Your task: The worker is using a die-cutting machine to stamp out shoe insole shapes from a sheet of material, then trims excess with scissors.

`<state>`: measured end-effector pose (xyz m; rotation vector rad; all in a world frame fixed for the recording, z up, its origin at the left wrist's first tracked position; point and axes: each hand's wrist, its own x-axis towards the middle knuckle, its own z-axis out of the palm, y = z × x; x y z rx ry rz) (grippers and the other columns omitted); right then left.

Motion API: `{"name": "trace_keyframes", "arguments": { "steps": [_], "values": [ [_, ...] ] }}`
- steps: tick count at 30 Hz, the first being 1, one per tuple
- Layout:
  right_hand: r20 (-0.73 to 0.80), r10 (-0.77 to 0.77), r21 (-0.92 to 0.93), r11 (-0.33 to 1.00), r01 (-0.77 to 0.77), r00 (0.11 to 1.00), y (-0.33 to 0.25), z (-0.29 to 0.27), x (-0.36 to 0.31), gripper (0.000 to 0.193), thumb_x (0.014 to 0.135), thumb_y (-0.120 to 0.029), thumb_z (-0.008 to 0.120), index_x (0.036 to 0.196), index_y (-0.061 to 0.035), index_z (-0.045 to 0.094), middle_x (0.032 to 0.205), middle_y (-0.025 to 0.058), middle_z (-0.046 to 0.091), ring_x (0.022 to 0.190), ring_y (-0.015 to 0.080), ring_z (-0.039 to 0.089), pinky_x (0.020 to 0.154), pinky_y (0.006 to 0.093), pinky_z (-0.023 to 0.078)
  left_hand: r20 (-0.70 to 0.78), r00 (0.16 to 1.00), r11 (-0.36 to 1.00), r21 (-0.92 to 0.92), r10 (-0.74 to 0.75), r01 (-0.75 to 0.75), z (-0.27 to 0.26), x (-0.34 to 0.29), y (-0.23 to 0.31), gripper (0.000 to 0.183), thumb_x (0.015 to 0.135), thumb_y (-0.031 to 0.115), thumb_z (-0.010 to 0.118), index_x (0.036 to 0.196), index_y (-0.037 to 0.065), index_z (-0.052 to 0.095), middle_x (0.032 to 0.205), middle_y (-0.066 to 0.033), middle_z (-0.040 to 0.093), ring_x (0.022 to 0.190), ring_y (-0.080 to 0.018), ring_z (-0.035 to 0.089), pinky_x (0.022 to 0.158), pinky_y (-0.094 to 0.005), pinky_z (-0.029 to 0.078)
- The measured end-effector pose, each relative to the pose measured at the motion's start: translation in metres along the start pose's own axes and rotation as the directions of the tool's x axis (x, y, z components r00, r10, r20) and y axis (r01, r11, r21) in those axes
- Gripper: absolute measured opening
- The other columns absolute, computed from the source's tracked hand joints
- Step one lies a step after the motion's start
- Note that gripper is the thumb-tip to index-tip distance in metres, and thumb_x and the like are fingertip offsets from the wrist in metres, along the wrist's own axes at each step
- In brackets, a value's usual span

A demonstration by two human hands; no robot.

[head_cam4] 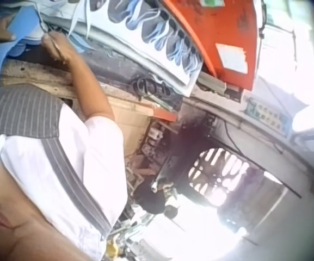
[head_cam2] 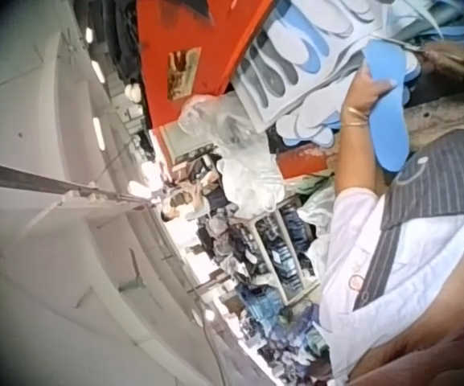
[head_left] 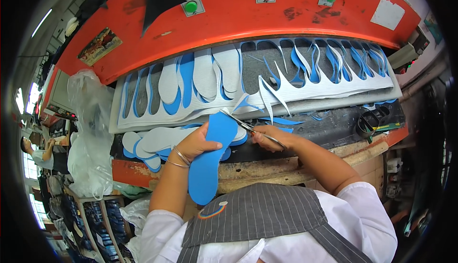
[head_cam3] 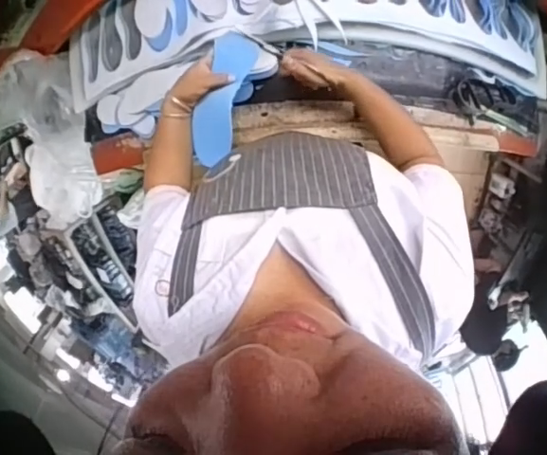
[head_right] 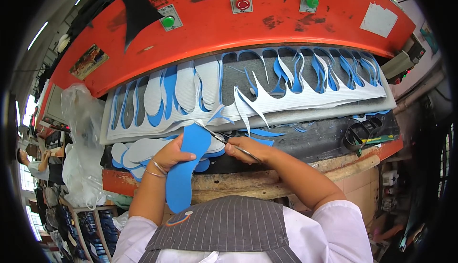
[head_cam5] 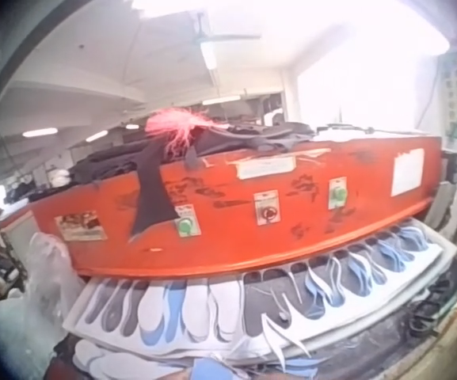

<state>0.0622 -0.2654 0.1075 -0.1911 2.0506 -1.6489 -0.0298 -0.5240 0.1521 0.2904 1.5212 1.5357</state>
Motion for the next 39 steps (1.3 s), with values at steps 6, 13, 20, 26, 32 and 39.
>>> {"name": "trace_keyframes", "arguments": {
  "steps": [6,13,20,26,32,39],
  "values": [
    [0.034,-0.066,-0.316,0.946,0.073,0.997,-0.008,-0.021,0.003,0.083,0.083,-0.078,0.029,0.086,-0.0006,0.057,0.067,0.0094,0.054,0.064,0.0217,0.054,0.058,0.0364,0.043,0.103,0.991,0.988,0.137,-0.085,0.071,-0.018,0.008,0.009,0.083,0.066,0.011,0.078,0.138,0.003,0.038,0.119,-0.0086,0.056,0.107,-0.0169,0.054,0.097,-0.0293,0.042],
    [-0.019,-0.037,-0.071,0.997,0.036,0.999,0.01,-0.009,0.013,0.072,0.084,-0.075,0.037,0.08,-0.0048,0.053,0.061,0.0027,0.048,0.05,0.0131,0.047,0.044,0.0287,0.037,-0.052,0.997,0.554,0.829,-0.061,0.077,-0.04,0.011,0.062,0.054,0.074,0.005,0.069,0.126,0.003,0.051,0.106,-0.0051,0.062,0.087,-0.0128,0.059,0.075,-0.0277,0.05],
    [-0.092,-0.025,0.167,0.985,0.04,0.995,0.009,0.004,0.01,0.07,0.082,-0.075,0.04,0.081,-0.0062,0.05,0.056,-0.0014,0.042,0.044,0.0081,0.04,0.038,0.0254,0.033,0.243,0.962,0.992,0.046,-0.125,0.117,0.035,-0.007,-0.018,0.035,0.095,0.028,0.055,0.116,0.0,0.056,0.1,-0.0101,0.065,0.089,-0.0155,0.063,0.079,-0.0265,0.051],
    [-0.055,-0.07,0.143,0.987,0.078,0.996,0.003,0.003,0.005,0.067,0.084,-0.073,0.039,0.082,-0.0063,0.05,0.055,-0.0012,0.042,0.044,0.0085,0.04,0.039,0.0255,0.032,-0.242,0.968,0.346,-0.904,0.068,-0.25,0.061,0.043,-0.081,0.036,0.091,0.034,0.061,0.11,0.004,0.053,0.095,-0.005,0.058,0.079,-0.0189,0.053,0.077,-0.0322,0.047],
    [-0.116,-0.198,-0.029,0.98,0.196,0.973,0.011,0.017,0.006,0.069,0.088,-0.072,0.029,0.095,-0.0059,0.049,0.058,-0.0004,0.042,0.047,0.0101,0.042,0.044,0.0247,0.035,-0.577,0.809,0.432,-0.706,0.109,-0.562,0.069,0.049,-0.05,0.025,0.09,0.024,0.064,0.103,0.005,0.055,0.1,-0.0052,0.06,0.092,-0.0179,0.058,0.082,-0.0333,0.05],
    [-0.059,-0.094,-0.082,0.993,0.089,0.994,0.007,0.021,0.014,0.071,0.09,-0.068,0.031,0.105,-0.0008,0.046,0.081,0.0159,0.056,0.077,0.0285,0.056,0.07,0.0376,0.045,-0.611,0.79,0.45,-0.691,0.055,-0.566,0.077,0.042,-0.056,0.025,0.091,0.023,0.062,0.107,0.005,0.055,0.103,-0.0063,0.06,0.094,-0.0183,0.059,0.084,-0.0339,0.051]
  ]
}}
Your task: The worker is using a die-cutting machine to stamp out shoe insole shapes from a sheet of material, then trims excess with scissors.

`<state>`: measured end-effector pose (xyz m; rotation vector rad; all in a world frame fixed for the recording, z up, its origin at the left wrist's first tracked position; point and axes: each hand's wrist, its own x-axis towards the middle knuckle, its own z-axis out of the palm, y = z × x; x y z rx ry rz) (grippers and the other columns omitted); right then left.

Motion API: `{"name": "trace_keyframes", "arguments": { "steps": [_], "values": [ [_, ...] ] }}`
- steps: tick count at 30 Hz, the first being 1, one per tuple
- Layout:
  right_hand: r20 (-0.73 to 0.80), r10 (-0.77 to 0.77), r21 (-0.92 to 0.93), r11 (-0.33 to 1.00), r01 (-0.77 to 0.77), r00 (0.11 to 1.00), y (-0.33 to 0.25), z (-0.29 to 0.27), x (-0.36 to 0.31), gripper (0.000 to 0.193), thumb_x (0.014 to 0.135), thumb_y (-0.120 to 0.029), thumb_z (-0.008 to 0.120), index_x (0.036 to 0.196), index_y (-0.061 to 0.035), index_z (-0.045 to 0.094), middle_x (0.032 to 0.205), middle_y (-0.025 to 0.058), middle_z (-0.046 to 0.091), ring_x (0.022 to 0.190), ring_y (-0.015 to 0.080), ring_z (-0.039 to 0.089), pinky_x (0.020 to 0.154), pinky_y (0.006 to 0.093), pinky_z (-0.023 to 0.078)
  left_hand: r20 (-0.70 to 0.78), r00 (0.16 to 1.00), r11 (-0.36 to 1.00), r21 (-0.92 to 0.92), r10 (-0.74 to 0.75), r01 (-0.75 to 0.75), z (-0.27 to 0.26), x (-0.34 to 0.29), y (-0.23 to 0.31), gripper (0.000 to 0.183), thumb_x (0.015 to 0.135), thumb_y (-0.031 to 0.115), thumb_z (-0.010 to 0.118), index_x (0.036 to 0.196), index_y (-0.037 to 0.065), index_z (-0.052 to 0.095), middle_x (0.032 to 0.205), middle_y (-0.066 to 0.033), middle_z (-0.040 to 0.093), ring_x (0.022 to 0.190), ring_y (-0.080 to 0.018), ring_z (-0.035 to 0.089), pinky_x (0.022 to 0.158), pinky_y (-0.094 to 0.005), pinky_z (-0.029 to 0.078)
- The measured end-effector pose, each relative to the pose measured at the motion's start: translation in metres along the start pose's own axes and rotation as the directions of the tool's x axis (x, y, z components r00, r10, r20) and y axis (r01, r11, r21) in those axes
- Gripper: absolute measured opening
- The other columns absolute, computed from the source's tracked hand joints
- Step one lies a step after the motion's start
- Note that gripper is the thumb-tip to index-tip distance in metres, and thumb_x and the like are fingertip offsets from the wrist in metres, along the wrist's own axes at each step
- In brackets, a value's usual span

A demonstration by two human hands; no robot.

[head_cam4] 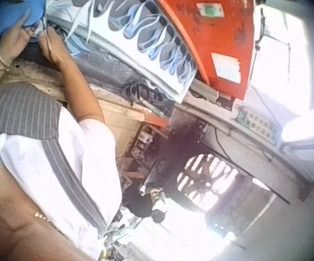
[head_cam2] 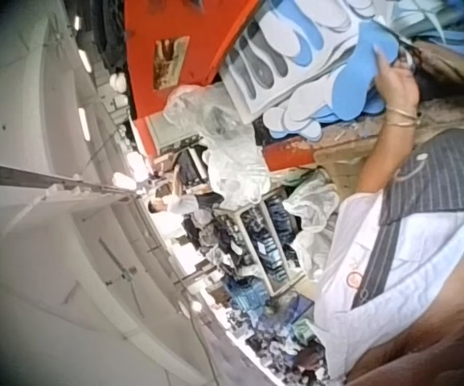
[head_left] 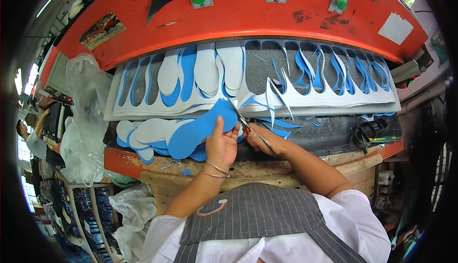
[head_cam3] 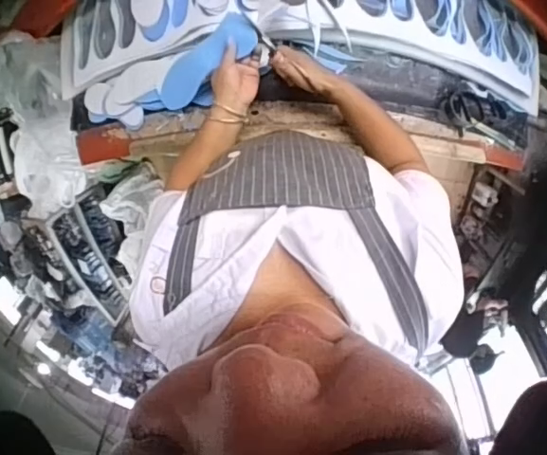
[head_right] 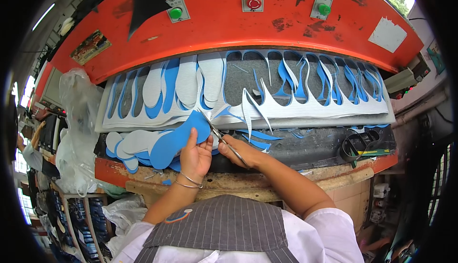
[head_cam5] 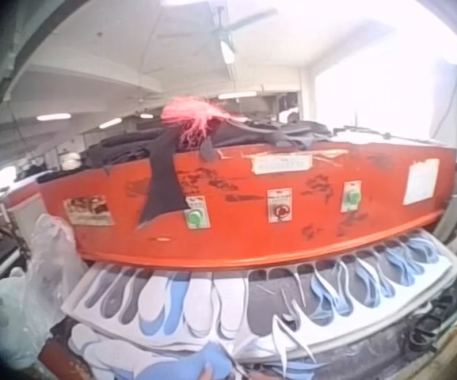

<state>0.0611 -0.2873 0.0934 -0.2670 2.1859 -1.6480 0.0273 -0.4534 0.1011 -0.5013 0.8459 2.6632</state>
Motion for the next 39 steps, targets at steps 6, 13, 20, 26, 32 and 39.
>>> {"name": "trace_keyframes", "arguments": {
  "steps": [6,13,20,26,32,39],
  "values": [
    [0.033,-0.033,-0.084,0.996,0.036,0.999,0.005,-0.003,0.002,0.079,0.086,-0.072,0.033,0.113,0.0013,0.044,0.099,0.0226,0.058,0.093,0.0355,0.057,0.08,0.0405,0.044,-0.015,1.0,0.999,0.035,0.021,-0.02,0.0,0.0,-0.001,0.026,0.091,0.021,0.062,0.109,0.004,0.054,0.104,-0.0064,0.06,0.092,-0.0184,0.06,0.083,-0.034,0.052],
    [-0.007,-0.009,-0.072,0.997,0.009,1.0,-0.002,-0.008,0.0,0.071,0.087,-0.069,0.038,0.104,-0.0009,0.049,0.093,0.0201,0.058,0.086,0.0325,0.057,0.076,0.0385,0.044,0.009,0.998,0.994,0.086,0.062,-0.063,-0.001,0.001,0.003,0.025,0.091,0.018,0.063,0.11,0.005,0.054,0.105,-0.0062,0.061,0.093,-0.0183,0.06,0.081,-0.0351,0.053],
    [-0.041,-0.082,0.014,0.996,0.083,0.996,-0.001,-0.007,-0.004,0.077,0.077,-0.081,0.037,0.095,-0.0063,0.049,0.066,0.0007,0.045,0.055,0.011,0.044,0.049,0.0261,0.038,0.003,0.995,0.988,0.116,0.101,-0.1,-0.003,-0.004,0.001,0.027,0.091,0.017,0.063,0.112,0.004,0.052,0.105,-0.0085,0.059,0.094,-0.0203,0.061,0.078,-0.0362,0.053],
    [0.012,-0.015,-0.107,0.994,0.017,1.0,-0.001,-0.03,-0.008,0.084,0.068,-0.088,0.04,0.086,-0.0073,0.052,0.067,0.0003,0.046,0.058,0.0112,0.045,0.052,0.0271,0.037,0.094,0.982,0.957,0.227,0.165,-0.182,-0.005,-0.007,0.004,0.027,0.09,0.017,0.063,0.113,0.006,0.053,0.105,-0.0076,0.06,0.093,-0.019,0.061,0.078,-0.0354,0.053],
    [0.022,0.038,-0.202,0.979,-0.033,0.999,0.0,-0.037,-0.008,0.09,0.06,-0.093,0.041,0.082,-0.0061,0.053,0.068,0.0016,0.047,0.067,0.0148,0.048,0.059,0.0304,0.039,0.129,0.968,0.932,0.27,0.214,-0.242,-0.006,-0.007,0.006,0.028,0.091,0.016,0.062,0.115,0.005,0.051,0.108,-0.0072,0.058,0.092,-0.0185,0.061,0.077,-0.0348,0.052],
    [0.053,0.047,-0.227,0.973,-0.033,0.997,0.004,-0.049,-0.016,0.08,0.063,-0.083,0.053,0.081,-0.0049,0.052,0.061,0.0032,0.044,0.06,0.0163,0.045,0.054,0.0334,0.037,0.179,0.965,0.919,0.313,0.19,-0.239,-0.004,-0.01,0.015,0.027,0.089,0.009,0.063,0.112,0.002,0.05,0.104,-0.0076,0.057,0.089,-0.0151,0.06,0.071,-0.0308,0.053]
  ]
}}
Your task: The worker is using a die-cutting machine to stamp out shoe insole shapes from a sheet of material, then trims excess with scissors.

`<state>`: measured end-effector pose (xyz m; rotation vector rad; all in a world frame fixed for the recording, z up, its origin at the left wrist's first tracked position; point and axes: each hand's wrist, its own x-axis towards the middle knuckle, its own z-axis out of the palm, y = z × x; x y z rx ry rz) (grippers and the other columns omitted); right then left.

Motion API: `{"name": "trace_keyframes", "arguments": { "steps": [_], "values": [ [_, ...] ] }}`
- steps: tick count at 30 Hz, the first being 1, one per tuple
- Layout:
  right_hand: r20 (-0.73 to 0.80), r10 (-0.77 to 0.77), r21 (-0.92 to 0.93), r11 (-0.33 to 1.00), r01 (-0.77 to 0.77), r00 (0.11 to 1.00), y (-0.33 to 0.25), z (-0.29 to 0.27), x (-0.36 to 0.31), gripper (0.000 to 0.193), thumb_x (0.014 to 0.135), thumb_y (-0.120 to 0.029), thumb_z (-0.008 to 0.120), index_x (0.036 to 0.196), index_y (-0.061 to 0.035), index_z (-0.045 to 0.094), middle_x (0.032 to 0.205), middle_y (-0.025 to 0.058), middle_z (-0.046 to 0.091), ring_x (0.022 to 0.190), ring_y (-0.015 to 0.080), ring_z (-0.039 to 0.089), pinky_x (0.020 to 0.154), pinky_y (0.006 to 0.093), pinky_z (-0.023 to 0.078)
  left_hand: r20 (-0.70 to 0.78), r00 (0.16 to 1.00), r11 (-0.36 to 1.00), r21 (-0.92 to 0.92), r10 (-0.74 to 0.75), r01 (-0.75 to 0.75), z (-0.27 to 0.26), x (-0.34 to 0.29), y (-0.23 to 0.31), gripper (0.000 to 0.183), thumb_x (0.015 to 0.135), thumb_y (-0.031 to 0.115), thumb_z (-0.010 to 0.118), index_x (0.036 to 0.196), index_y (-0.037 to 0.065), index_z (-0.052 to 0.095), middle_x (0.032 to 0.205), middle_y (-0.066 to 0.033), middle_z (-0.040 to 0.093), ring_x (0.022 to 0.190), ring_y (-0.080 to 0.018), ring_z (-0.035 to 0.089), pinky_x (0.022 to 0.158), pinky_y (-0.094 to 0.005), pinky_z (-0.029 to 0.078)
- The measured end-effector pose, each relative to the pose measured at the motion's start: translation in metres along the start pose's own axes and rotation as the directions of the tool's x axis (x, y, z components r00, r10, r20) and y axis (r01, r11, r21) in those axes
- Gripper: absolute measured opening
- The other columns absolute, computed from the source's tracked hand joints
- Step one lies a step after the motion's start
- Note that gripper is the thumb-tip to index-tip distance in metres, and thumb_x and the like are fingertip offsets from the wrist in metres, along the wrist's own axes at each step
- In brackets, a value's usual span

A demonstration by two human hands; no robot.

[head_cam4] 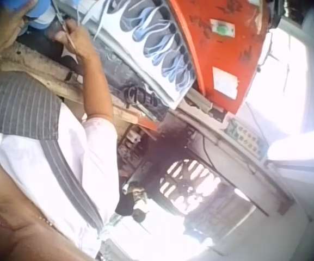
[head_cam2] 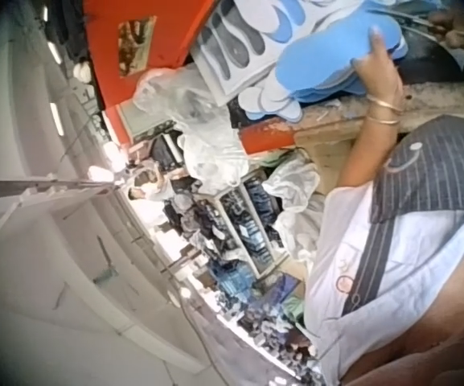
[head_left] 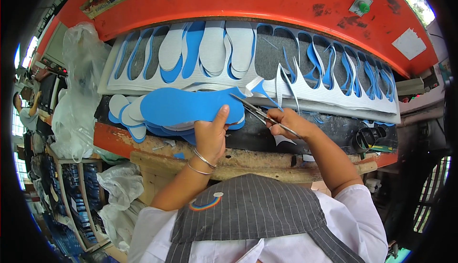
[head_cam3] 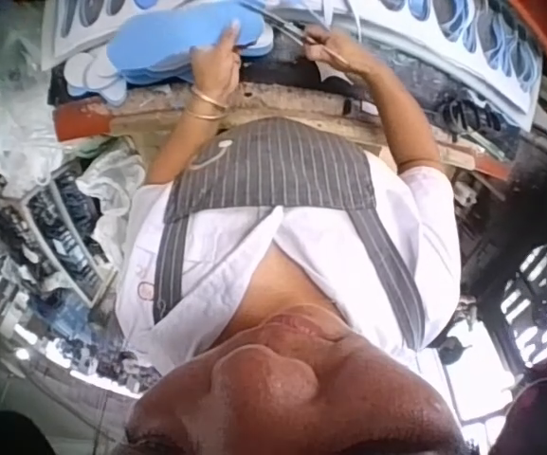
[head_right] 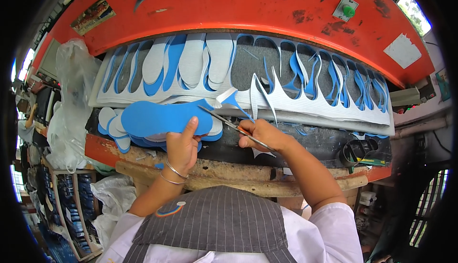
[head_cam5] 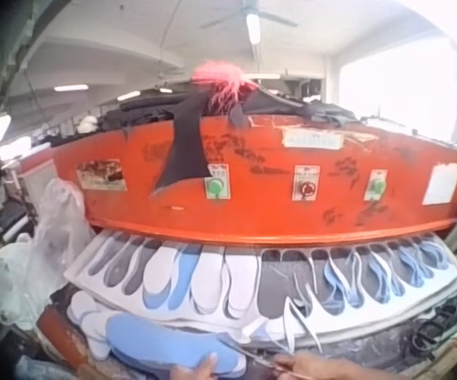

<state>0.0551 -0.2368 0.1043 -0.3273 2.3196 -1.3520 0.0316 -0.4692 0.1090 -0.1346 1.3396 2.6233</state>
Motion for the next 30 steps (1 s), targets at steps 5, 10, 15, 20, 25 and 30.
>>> {"name": "trace_keyframes", "arguments": {
  "steps": [5,10,15,20,25,30],
  "values": [
    [0.016,-0.164,0.11,0.981,0.161,0.986,-0.001,0.003,-0.003,0.077,0.076,-0.081,0.042,0.087,-0.0056,0.053,0.063,0.0004,0.046,0.055,0.0146,0.044,0.051,0.0306,0.038,0.024,1.0,0.997,0.079,-0.003,0.001,0.0,0.003,0.004,0.019,0.088,0.008,0.064,0.104,0.003,0.055,0.095,-0.0041,0.059,0.081,-0.0103,0.058,0.069,-0.025,0.05],
    [0.137,-0.174,0.317,0.94,0.123,0.975,0.002,0.013,0.0,0.078,0.083,-0.077,0.029,0.099,-0.0039,0.05,0.065,0.0019,0.046,0.057,0.0138,0.048,0.053,0.0285,0.041,0.024,1.0,0.994,0.106,-0.013,0.01,0.003,0.002,0.008,0.019,0.086,0.006,0.065,0.102,0.002,0.056,0.092,-0.0031,0.059,0.078,-0.0088,0.057,0.067,-0.0234,0.048],
    [0.081,-0.185,0.151,0.973,0.172,0.979,-0.006,0.011,0.003,0.082,0.083,-0.078,0.026,0.1,-0.0009,0.05,0.069,0.0067,0.048,0.061,0.0197,0.051,0.056,0.0327,0.042,0.034,0.999,0.99,0.142,-0.011,0.006,0.004,0.001,0.009,0.016,0.086,0.004,0.066,0.099,0.001,0.057,0.091,-0.0025,0.059,0.079,-0.0082,0.056,0.068,-0.0226,0.046],
    [0.045,-0.207,0.044,0.978,0.205,0.977,-0.016,0.006,0.004,0.089,0.08,-0.082,0.027,0.104,0.0007,0.051,0.074,0.0126,0.052,0.065,0.0272,0.055,0.06,0.0365,0.043,0.045,0.998,0.977,0.206,0.048,-0.056,0.005,0.001,0.01,0.018,0.085,0.003,0.066,0.102,-0.001,0.059,0.097,-0.0046,0.061,0.084,-0.0107,0.057,0.075,-0.0253,0.048],
    [0.066,-0.097,-0.027,0.995,0.099,0.993,-0.016,-0.001,0.005,0.104,0.066,-0.092,0.028,0.104,0.0018,0.051,0.072,0.0056,0.05,0.064,0.0179,0.051,0.057,0.0307,0.041,0.08,0.995,0.975,0.214,0.052,-0.068,0.007,0.002,0.012,0.021,0.085,0.003,0.066,0.104,-0.002,0.059,0.1,-0.0065,0.062,0.087,-0.0123,0.058,0.079,-0.0267,0.048],
    [0.041,-0.077,-0.056,0.995,0.079,0.996,-0.013,-0.003,0.002,0.101,0.065,-0.092,0.032,0.098,0.001,0.052,0.071,0.0046,0.049,0.063,0.0167,0.049,0.056,0.0305,0.039,0.085,0.996,0.963,0.264,0.029,-0.05,0.005,0.003,0.016,0.02,0.084,0.003,0.066,0.102,-0.002,0.059,0.098,-0.0064,0.062,0.087,-0.0123,0.058,0.079,-0.0269,0.049]
  ]
}}
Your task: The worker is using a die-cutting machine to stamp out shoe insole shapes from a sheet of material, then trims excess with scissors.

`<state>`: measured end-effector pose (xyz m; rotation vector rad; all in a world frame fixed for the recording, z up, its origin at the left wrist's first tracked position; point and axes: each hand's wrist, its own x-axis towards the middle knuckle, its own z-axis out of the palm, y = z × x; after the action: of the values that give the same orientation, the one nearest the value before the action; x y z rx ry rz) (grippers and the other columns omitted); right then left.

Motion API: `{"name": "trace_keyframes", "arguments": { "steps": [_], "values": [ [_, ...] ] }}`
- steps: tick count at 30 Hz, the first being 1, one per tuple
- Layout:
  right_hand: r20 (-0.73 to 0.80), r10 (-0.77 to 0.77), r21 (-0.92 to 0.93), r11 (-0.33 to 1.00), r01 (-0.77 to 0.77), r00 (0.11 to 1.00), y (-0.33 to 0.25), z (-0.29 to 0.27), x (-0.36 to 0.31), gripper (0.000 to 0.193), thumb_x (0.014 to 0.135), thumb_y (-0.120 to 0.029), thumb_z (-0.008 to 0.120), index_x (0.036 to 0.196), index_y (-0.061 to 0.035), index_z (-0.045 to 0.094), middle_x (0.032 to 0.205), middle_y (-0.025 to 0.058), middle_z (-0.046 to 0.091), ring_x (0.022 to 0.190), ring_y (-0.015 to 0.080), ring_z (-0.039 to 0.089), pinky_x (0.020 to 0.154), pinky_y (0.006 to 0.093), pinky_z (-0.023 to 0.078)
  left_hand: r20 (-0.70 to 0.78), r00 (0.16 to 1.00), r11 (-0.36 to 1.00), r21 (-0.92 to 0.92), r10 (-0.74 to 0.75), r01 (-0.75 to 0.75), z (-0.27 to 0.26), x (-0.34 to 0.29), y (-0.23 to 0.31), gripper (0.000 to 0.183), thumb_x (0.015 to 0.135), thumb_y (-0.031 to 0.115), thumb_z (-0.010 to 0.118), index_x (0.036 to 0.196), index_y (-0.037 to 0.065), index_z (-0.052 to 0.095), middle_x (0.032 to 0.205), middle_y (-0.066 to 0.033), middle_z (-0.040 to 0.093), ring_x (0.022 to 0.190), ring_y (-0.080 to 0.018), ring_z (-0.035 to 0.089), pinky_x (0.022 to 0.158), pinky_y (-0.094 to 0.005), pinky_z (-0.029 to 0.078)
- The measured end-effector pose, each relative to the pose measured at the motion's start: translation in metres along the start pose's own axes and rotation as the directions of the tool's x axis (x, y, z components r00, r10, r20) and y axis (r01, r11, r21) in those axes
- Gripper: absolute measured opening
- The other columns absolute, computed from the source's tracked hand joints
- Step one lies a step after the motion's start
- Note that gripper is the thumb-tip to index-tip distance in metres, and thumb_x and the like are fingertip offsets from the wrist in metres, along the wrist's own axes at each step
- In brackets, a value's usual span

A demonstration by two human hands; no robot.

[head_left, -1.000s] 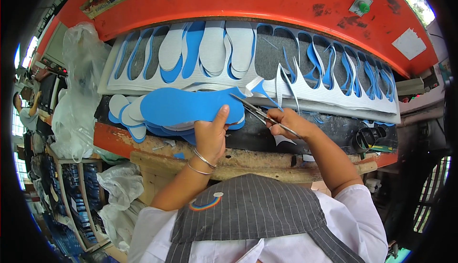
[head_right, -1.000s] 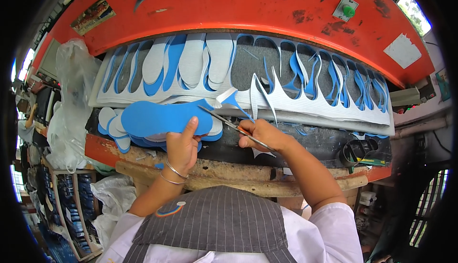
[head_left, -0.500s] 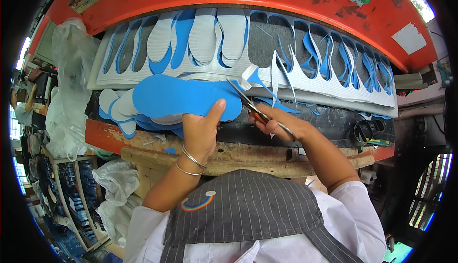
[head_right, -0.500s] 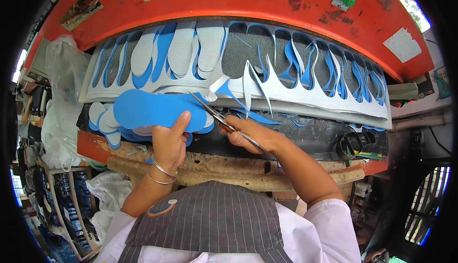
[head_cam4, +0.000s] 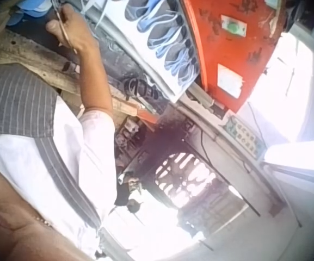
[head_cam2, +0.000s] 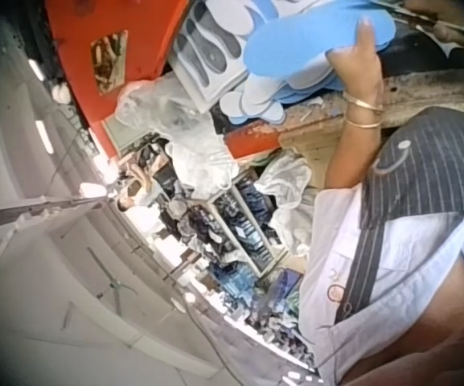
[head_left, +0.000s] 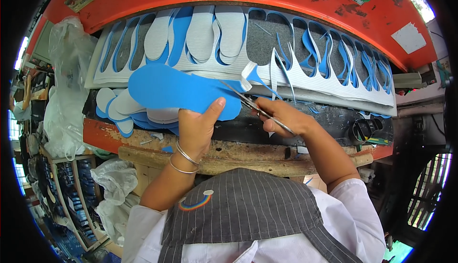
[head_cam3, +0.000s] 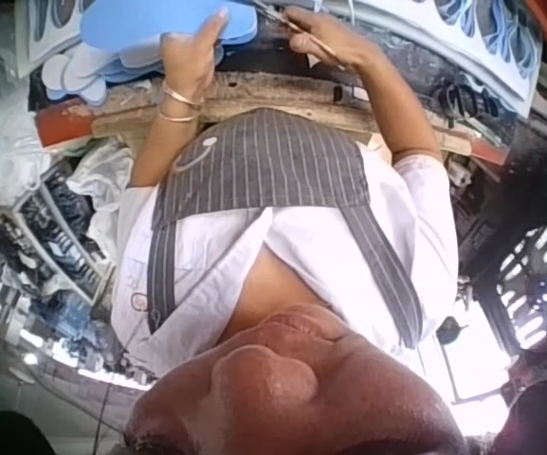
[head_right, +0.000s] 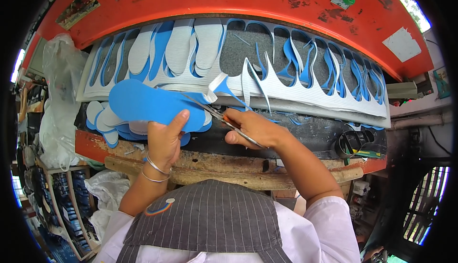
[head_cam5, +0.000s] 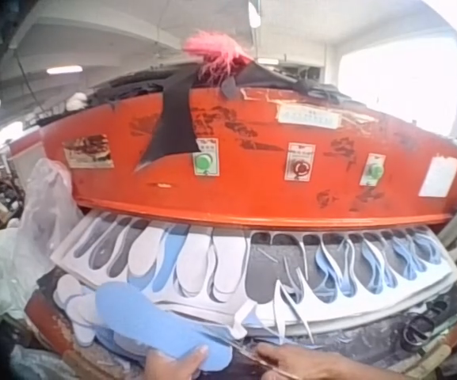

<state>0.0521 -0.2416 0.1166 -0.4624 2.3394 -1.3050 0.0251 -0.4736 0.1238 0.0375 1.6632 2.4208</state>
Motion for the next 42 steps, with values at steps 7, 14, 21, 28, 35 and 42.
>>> {"name": "trace_keyframes", "arguments": {
  "steps": [7,14,21,28,35,42],
  "values": [
    [-0.015,0.063,-0.035,0.997,-0.063,0.998,-0.004,-0.003,-0.004,0.094,0.061,-0.092,0.039,0.088,-0.0027,0.053,0.061,0.0026,0.045,0.059,0.015,0.046,0.053,0.0308,0.037,0.081,0.996,0.999,0.026,-0.042,0.04,-0.01,0.004,0.005,0.023,0.083,0.003,0.067,0.102,-0.001,0.056,0.096,-0.0058,0.061,0.085,-0.0127,0.059,0.076,-0.027,0.05],
    [-0.018,-0.01,-0.026,1.0,0.01,1.0,-0.005,0.007,-0.001,0.089,0.065,-0.089,0.039,0.087,-0.0035,0.053,0.06,0.0026,0.043,0.058,0.0145,0.044,0.052,0.0312,0.035,0.161,0.98,0.993,0.012,-0.12,0.119,-0.01,0.002,0.011,0.025,0.082,0.001,0.067,0.104,-0.001,0.055,0.097,-0.0059,0.061,0.087,-0.0117,0.059,0.08,-0.0269,0.05],
    [0.0,0.026,-0.008,1.0,-0.026,1.0,-0.011,0.015,0.004,0.085,0.07,-0.085,0.042,0.09,-0.002,0.051,0.07,0.017,0.055,0.065,0.036,0.055,0.059,0.0427,0.042,0.174,0.972,0.987,0.002,-0.156,0.158,-0.017,0.002,0.013,0.035,0.081,-0.001,0.066,0.113,0.0,0.051,0.103,-0.0072,0.059,0.094,-0.0149,0.059,0.085,-0.0298,0.05],
    [-0.023,0.036,-0.01,0.999,-0.036,0.999,-0.013,0.024,0.01,0.084,0.072,-0.083,0.043,0.092,-0.0012,0.052,0.071,0.0181,0.056,0.065,0.0362,0.056,0.06,0.0429,0.043,0.219,0.952,0.977,0.046,-0.212,0.207,-0.022,0.003,0.02,0.035,0.081,0.001,0.067,0.113,-0.002,0.053,0.103,-0.0089,0.061,0.093,-0.0158,0.06,0.083,-0.0295,0.051],
    [-0.053,0.022,0.044,0.999,-0.019,0.998,-0.02,0.048,0.015,0.073,0.083,-0.071,0.045,0.09,0.0006,0.053,0.067,0.0159,0.056,0.064,0.0287,0.056,0.06,0.0384,0.044,0.25,0.936,0.968,0.081,-0.249,0.236,-0.028,-0.003,0.02,0.035,0.079,0.001,0.069,0.111,-0.002,0.054,0.102,-0.0102,0.062,0.093,-0.0176,0.061,0.083,-0.0298,0.051],
    [-0.121,-0.033,0.178,0.983,0.054,0.992,-0.024,0.063,0.013,0.072,0.081,-0.07,0.05,0.086,0.0017,0.055,0.068,0.0154,0.057,0.064,0.0242,0.055,0.06,0.0366,0.043,0.271,0.929,0.967,0.098,-0.253,0.234,-0.029,-0.019,0.02,0.035,0.08,0.003,0.069,0.111,-0.003,0.054,0.103,-0.0109,0.062,0.095,-0.0183,0.061,0.083,-0.0303,0.051]
  ]
}}
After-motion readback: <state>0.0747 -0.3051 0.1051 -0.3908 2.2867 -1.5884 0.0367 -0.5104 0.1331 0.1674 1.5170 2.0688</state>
